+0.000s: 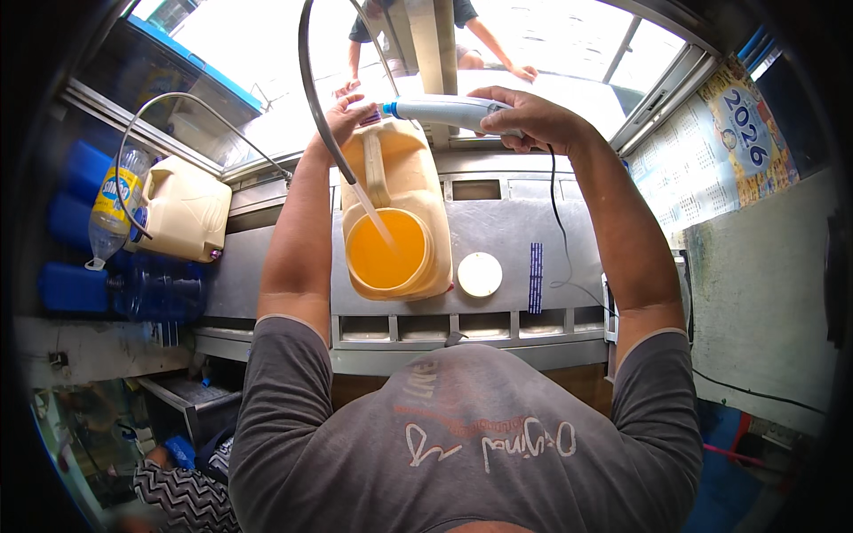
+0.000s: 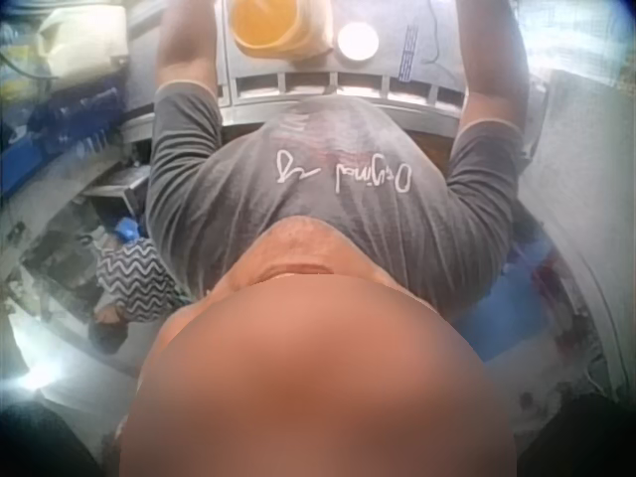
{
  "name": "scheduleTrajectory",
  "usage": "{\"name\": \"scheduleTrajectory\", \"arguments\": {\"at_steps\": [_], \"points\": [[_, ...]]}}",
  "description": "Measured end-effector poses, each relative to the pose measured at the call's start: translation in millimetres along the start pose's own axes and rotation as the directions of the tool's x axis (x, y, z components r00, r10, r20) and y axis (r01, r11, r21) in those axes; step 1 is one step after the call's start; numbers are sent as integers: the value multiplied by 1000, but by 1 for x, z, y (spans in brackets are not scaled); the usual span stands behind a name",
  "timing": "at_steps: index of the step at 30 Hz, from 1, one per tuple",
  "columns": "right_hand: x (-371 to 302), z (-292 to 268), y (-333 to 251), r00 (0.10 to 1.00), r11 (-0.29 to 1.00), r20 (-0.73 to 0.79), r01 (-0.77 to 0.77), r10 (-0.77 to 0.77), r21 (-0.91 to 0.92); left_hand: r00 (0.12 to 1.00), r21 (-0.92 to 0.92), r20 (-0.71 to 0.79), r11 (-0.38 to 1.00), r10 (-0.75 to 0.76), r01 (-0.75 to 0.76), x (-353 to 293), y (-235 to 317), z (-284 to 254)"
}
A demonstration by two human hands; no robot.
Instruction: The person fills a large yellow plastic container with water from a hose, seals it with a lid and purple tape, and uses a handheld sealing tool to secure the lid. The person then repeats the process with a blue plastic container, filling it with water and placing it on the counter.
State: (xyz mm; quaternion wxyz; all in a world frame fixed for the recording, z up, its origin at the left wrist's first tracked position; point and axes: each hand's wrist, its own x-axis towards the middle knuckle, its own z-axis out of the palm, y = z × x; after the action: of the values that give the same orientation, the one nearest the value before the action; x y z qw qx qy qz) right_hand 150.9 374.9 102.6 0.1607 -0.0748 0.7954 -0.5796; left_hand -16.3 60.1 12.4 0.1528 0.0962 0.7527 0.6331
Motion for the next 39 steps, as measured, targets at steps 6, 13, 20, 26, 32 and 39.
{"name": "scheduleTrajectory", "arguments": {"at_steps": [6,13,20,26,32,39], "points": [[6,4,-15,999,999,29,-26,27,-24,996,-218,86,976,7,11,3,-11,-16],[12,1,-27,998,981,34,-43,50,-191,992,-141,110,989,59,-43,2,-14,-16],[5,-1,-24,998,978,18,-48,53,-205,1000,47,-13,999,16,-16,9,-10,-9],[10,-2,-23,999,979,25,-38,44,-199,997,-185,72,983,7,6,7,-10,-10],[25,-5,-31,1000,983,13,4,-1,-181,999,-144,-31,990,6,-11,2,-6,-6],[33,-11,-46,998,964,64,39,-23,-263,998,-138,61,990,27,-18,0,-5,-9]]}}
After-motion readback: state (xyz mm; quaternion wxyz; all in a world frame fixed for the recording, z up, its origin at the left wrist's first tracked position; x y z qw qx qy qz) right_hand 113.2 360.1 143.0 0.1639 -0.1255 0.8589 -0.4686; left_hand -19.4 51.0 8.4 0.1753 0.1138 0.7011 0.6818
